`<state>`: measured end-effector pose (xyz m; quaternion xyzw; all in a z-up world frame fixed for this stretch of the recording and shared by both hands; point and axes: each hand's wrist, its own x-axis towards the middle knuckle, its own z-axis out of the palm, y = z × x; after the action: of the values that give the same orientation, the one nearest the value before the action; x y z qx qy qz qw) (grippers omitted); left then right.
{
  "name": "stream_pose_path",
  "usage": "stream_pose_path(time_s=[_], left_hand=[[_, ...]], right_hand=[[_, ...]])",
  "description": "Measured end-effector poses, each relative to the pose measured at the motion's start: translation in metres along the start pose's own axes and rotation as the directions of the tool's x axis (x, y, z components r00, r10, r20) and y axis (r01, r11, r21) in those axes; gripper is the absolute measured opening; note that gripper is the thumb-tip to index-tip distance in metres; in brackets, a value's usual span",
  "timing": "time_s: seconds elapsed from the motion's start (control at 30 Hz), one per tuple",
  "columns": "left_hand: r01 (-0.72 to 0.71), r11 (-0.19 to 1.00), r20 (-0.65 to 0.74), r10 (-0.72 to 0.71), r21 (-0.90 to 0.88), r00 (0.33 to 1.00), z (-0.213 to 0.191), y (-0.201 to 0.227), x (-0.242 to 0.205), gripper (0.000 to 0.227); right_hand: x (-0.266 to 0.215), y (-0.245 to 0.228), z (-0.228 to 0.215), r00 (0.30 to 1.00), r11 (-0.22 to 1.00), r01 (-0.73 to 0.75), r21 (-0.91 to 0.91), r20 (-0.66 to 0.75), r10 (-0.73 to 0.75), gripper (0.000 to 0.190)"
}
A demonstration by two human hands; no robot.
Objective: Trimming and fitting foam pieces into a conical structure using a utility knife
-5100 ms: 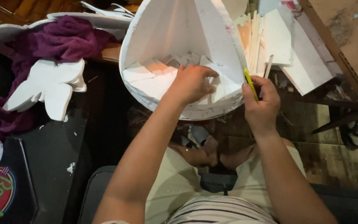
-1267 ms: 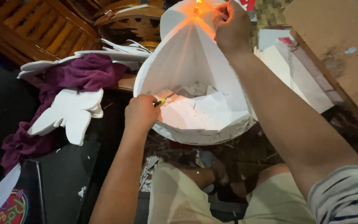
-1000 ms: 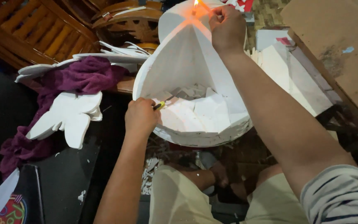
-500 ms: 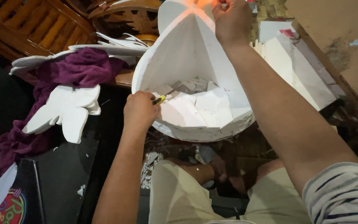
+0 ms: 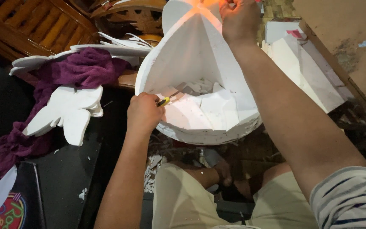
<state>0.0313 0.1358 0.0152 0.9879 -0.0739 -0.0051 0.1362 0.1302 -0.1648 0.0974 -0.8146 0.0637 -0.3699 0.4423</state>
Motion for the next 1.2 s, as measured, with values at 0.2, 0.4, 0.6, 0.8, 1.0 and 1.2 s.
stream_pose_path(time_s=[0.2, 0.4, 0.6, 0.8, 1.0, 1.2], left_hand=[[-0.008, 1.000, -0.016, 0.008, -0.026, 1.000, 0.004, -0.003, 0.001, 0.035], [-0.028, 1.000, -0.026, 0.028, 0.002, 0.999, 0.012, -0.009, 0.007, 0.037], [0.020, 1.000, 0.036, -0.020, 0.006, 0.999, -0.006, 0.005, -0.002, 0.027], [0.013, 1.000, 0.014, -0.013, -0.006, 1.000, -0.001, 0.002, 0.000, 0.029], [-0.008, 1.000, -0.022, 0.008, -0.012, 1.000, 0.008, -0.004, 0.005, 0.038], [-0.010, 1.000, -0.020, 0.010, -0.008, 1.000, 0.008, -0.004, 0.006, 0.036]], right_hand=[[0.006, 0.014, 0.006, 0.999, 0.999, -0.042, -0.022, -0.028, 0.041, 0.058], [0.005, 0.008, 0.004, 0.999, 0.998, -0.048, -0.036, -0.015, 0.048, 0.056], [0.006, 0.009, 0.005, 0.999, 0.996, 0.010, -0.090, -0.045, -0.014, 0.052], [0.002, 0.003, 0.002, 1.000, 0.999, -0.014, -0.041, -0.003, 0.014, 0.059], [0.004, 0.006, 0.005, 0.999, 0.999, -0.021, 0.024, -0.036, 0.022, 0.062], [0.001, -0.002, 0.000, 0.995, 0.993, 0.105, 0.055, -0.008, -0.104, 0.024]])
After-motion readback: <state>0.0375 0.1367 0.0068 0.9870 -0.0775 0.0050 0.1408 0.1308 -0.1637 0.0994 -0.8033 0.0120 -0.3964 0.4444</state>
